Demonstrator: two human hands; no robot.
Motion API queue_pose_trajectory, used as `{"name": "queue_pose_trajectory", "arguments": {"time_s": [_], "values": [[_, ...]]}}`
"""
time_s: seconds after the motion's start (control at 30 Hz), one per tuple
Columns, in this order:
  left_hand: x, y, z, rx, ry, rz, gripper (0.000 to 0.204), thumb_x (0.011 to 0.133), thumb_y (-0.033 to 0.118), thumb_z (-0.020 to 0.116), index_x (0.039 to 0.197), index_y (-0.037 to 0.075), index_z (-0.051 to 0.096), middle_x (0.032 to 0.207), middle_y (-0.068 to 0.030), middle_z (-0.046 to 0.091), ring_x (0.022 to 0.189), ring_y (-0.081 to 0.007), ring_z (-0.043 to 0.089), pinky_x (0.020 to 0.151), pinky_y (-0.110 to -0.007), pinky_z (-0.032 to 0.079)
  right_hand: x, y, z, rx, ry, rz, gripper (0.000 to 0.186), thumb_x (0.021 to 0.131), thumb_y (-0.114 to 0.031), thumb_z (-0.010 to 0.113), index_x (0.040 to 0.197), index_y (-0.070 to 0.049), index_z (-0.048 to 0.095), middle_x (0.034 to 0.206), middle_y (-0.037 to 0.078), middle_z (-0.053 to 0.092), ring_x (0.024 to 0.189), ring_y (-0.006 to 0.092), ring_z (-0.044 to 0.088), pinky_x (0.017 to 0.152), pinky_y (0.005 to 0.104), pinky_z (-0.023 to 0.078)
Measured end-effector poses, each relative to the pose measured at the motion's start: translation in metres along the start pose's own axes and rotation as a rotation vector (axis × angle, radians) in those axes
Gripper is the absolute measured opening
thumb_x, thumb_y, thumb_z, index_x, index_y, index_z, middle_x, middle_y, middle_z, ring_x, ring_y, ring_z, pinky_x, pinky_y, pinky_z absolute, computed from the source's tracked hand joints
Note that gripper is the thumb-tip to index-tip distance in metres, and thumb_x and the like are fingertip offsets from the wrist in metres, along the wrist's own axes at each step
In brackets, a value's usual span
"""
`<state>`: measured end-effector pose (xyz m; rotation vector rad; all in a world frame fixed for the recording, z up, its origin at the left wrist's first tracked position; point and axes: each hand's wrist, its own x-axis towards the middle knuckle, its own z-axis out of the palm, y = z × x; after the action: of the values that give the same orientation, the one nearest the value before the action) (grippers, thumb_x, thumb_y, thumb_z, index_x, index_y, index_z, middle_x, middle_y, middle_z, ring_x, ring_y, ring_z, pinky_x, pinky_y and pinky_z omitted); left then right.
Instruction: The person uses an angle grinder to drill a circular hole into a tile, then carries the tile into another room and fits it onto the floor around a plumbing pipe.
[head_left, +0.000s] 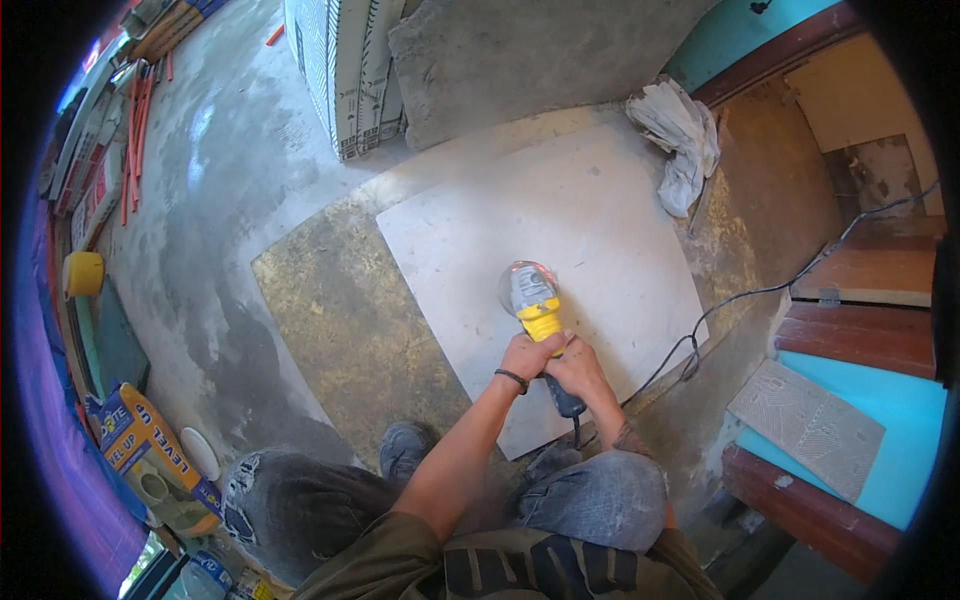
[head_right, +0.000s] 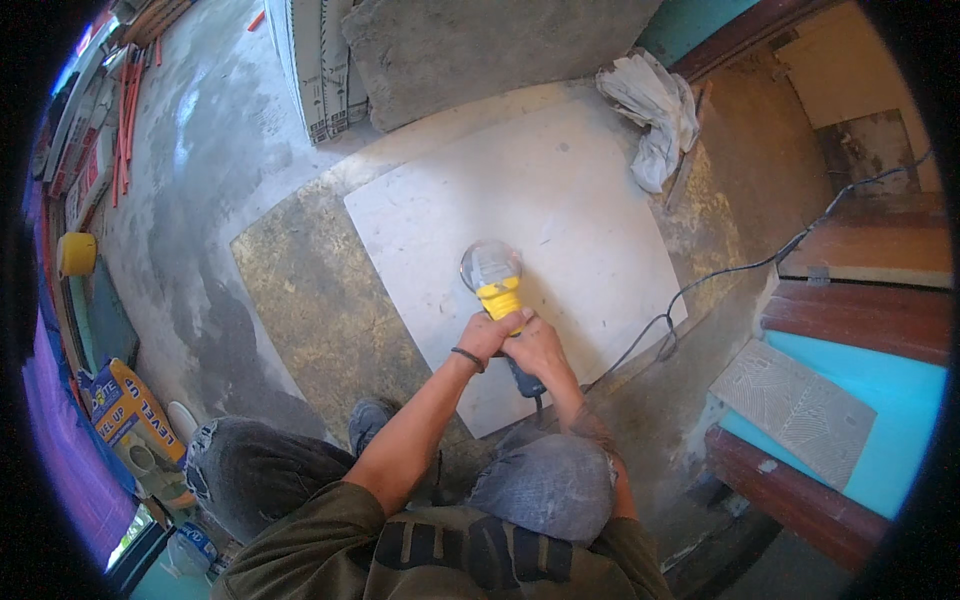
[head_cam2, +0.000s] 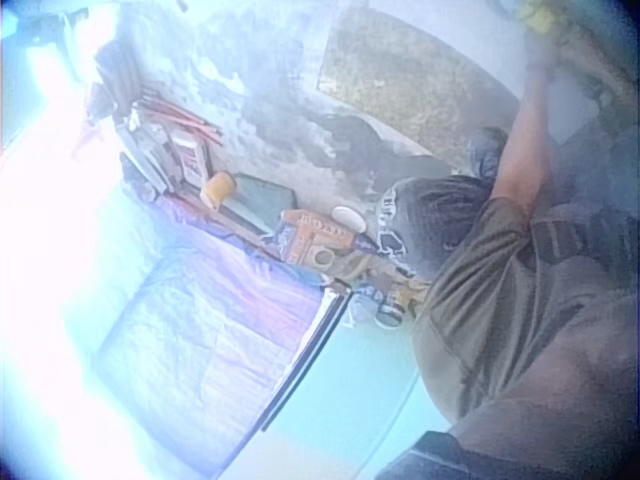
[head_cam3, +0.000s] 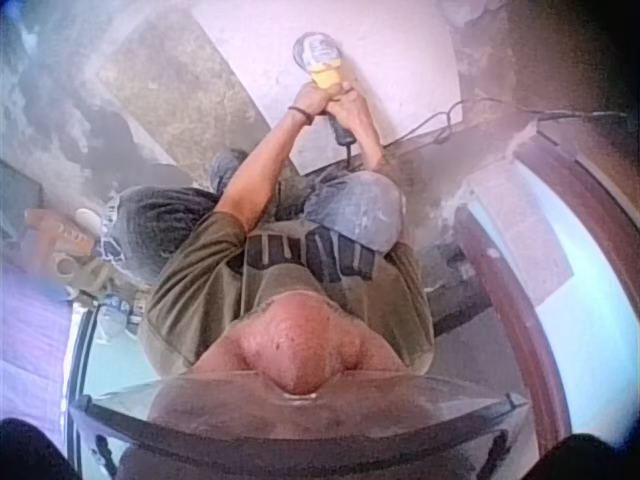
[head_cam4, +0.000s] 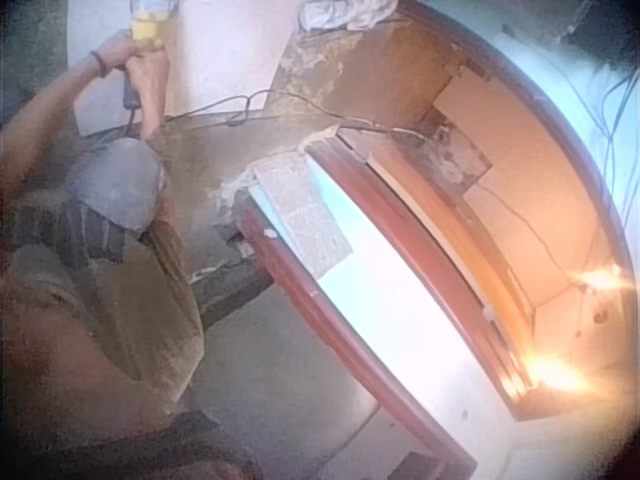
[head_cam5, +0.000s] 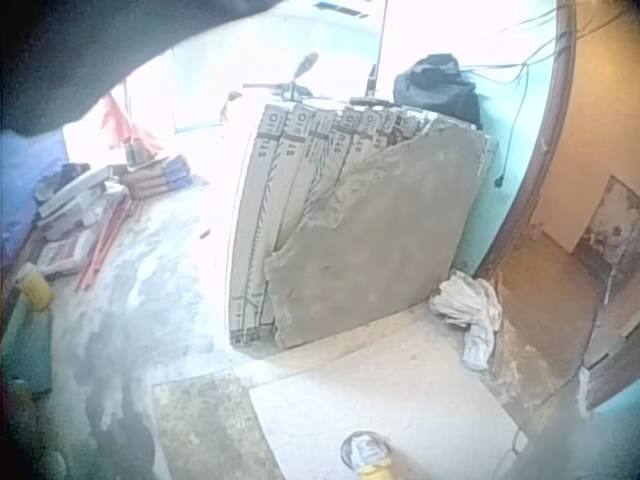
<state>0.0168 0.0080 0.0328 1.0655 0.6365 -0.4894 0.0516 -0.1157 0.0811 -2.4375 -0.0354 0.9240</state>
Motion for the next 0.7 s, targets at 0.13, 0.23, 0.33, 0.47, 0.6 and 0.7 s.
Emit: {"name": "queue_pose_trajectory", "arguments": {"time_s": [0.13,0.23,0.33,0.47,0.6,0.7], "values": [[-0.008,0.011,0.0,0.005,0.003,-0.042,0.041,0.084,0.037,0.08,0.098,-0.001,0.072,0.091,-0.0064,0.072,0.077,-0.0119,0.065,0.067,-0.029,0.052,-0.002,0.0,0.0,0.009,-0.023,0.009,0.057,0.075,-0.034,0.078,0.116,0.001,0.065,0.108,0.026,0.07,0.104,0.0401,0.068,0.088,0.0445,0.054],[-0.001,-0.012,-0.003,0.053,0.025,-0.012,0.043,0.084,0.038,0.081,0.101,-0.001,0.071,0.094,-0.0068,0.072,0.08,-0.0121,0.066,0.07,-0.029,0.053,-0.008,0.01,0.014,0.122,0.055,-0.147,0.054,0.075,-0.032,0.077,0.113,0.003,0.064,0.106,0.027,0.07,0.101,0.043,0.067,0.085,0.0456,0.054],[0.0,-0.022,-0.004,0.122,0.012,0.082,0.047,0.083,0.038,0.081,0.103,-0.002,0.071,0.096,-0.0071,0.072,0.083,-0.0125,0.066,0.074,-0.03,0.053,-0.011,0.018,0.023,0.109,0.083,-0.055,0.052,0.075,-0.031,0.078,0.112,0.003,0.063,0.104,0.027,0.07,0.1,0.0435,0.068,0.084,0.0469,0.054],[0.002,-0.02,-0.007,0.118,0.012,0.065,0.047,0.083,0.038,0.081,0.105,-0.002,0.07,0.096,-0.007,0.072,0.085,-0.0127,0.066,0.076,-0.03,0.053,-0.005,0.023,0.028,0.127,0.112,-0.085,0.052,0.075,-0.032,0.078,0.111,0.002,0.063,0.103,0.027,0.07,0.099,0.0428,0.068,0.084,0.0472,0.055],[0.003,-0.018,-0.005,0.077,-0.002,0.077,0.047,0.083,0.038,0.081,0.106,-0.002,0.07,0.097,-0.0061,0.071,0.085,-0.0125,0.065,0.076,-0.029,0.053,-0.003,0.023,0.025,0.123,0.104,-0.084,0.053,0.075,-0.033,0.078,0.112,0.002,0.064,0.103,0.027,0.07,0.1,0.0425,0.068,0.085,0.0466,0.055],[0.006,-0.023,-0.007,0.072,0.004,0.073,0.046,0.084,0.036,0.081,0.106,-0.002,0.07,0.098,-0.0054,0.071,0.085,-0.0123,0.065,0.076,-0.029,0.053,-0.004,0.019,0.024,0.11,0.094,-0.07,0.054,0.074,-0.033,0.079,0.112,0.002,0.064,0.103,0.027,0.07,0.1,0.0423,0.068,0.085,0.0463,0.055]]}}
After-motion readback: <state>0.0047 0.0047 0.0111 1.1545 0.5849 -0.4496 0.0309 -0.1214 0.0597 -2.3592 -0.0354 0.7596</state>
